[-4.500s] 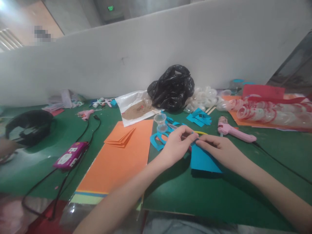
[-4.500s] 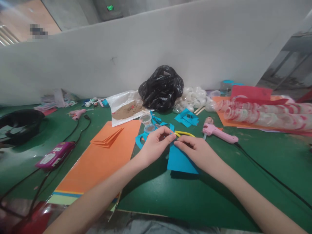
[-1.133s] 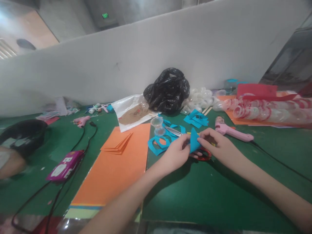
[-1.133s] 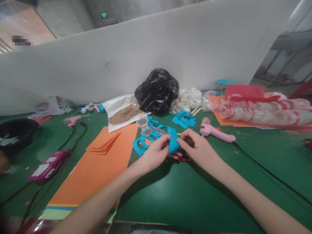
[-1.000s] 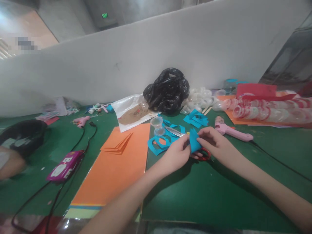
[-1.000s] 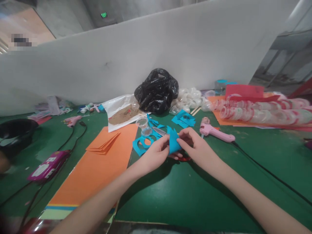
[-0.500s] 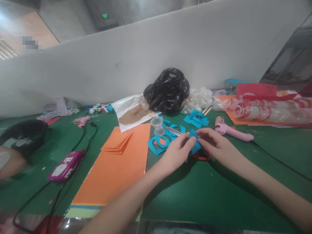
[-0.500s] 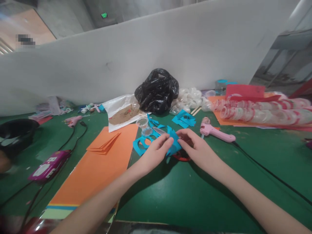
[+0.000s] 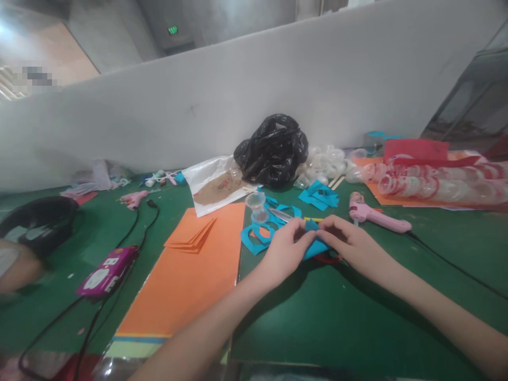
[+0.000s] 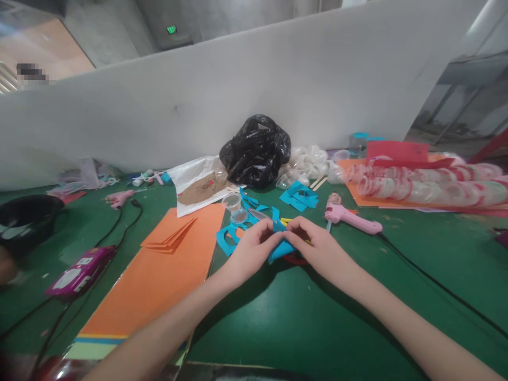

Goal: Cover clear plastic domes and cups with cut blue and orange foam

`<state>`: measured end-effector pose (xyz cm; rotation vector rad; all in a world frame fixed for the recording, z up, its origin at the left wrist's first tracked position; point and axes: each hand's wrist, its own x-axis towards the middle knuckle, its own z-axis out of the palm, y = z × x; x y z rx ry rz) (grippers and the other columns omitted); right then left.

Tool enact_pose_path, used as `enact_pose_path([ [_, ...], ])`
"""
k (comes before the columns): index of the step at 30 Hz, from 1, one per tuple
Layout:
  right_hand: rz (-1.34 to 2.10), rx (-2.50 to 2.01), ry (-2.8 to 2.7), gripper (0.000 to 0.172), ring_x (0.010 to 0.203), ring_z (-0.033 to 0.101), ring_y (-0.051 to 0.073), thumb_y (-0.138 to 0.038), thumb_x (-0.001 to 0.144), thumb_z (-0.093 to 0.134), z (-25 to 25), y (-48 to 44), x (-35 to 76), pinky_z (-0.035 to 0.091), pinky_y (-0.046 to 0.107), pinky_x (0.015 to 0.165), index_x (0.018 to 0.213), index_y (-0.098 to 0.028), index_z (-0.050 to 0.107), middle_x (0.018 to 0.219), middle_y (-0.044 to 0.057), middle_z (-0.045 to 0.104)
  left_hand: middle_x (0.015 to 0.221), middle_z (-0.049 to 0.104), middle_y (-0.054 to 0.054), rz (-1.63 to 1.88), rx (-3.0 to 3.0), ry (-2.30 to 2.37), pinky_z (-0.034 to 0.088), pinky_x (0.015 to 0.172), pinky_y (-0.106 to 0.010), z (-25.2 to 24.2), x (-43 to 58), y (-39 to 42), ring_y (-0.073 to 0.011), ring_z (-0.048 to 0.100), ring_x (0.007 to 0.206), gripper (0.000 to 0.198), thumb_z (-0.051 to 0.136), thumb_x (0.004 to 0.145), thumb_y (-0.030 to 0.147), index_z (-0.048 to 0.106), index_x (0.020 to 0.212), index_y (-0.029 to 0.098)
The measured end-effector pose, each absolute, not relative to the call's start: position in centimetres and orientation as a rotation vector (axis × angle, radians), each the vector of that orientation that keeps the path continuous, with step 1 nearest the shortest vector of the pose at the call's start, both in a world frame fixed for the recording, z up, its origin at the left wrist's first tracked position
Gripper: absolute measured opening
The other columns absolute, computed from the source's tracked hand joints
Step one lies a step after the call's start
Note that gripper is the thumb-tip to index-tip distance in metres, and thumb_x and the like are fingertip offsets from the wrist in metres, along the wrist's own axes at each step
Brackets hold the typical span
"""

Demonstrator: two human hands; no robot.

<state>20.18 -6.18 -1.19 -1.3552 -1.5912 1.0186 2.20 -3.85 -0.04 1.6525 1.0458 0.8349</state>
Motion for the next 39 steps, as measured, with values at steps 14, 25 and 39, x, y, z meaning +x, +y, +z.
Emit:
enact_pose_path([
  [14,0.894,-1.304,-1.75,0.028,0.078,0.063,0.021,-0.048,0.096,0.052,-1.1,-6.1,20.3,0.053,0.034,0.075,0.088,-0.025,0.065,0.084,0.001,0.068,0.085,0.059,0.001,0.871,1.65,0.98,0.04,0.072,-0.029,-0.1,2.1,-3.6,-0.0147,0.051,0.078,0.019,0.058,0.094,0.039,0.063,0.096,0.021],
  [25,0.93,-1.331,-1.707,0.03,0.072,0.063,0.018,-0.053,0.088,0.062,-0.8,-6.3,20.1,0.053,0.03,0.065,0.089,-0.024,0.068,0.083,0.001,0.069,0.074,0.054,0.004,1.011,1.581,1.028,0.04,0.067,-0.026,0.4,2.1,-3.6,-0.0128,0.049,0.071,0.023,0.064,0.088,0.038,0.056,0.077,0.02],
  [39,1.157,-1.289,-1.57,0.039,0.07,0.061,0.015,-0.063,0.084,0.066,-0.6,-6.4,19.9,0.053,0.026,0.06,0.088,-0.024,0.065,0.078,-0.001,0.063,0.077,0.058,0.002,1.019,1.536,1.017,0.042,0.068,-0.027,0.4,2.2,-3.6,-0.0139,0.052,0.074,0.02,0.066,0.087,0.037,0.057,0.08,0.02],
])
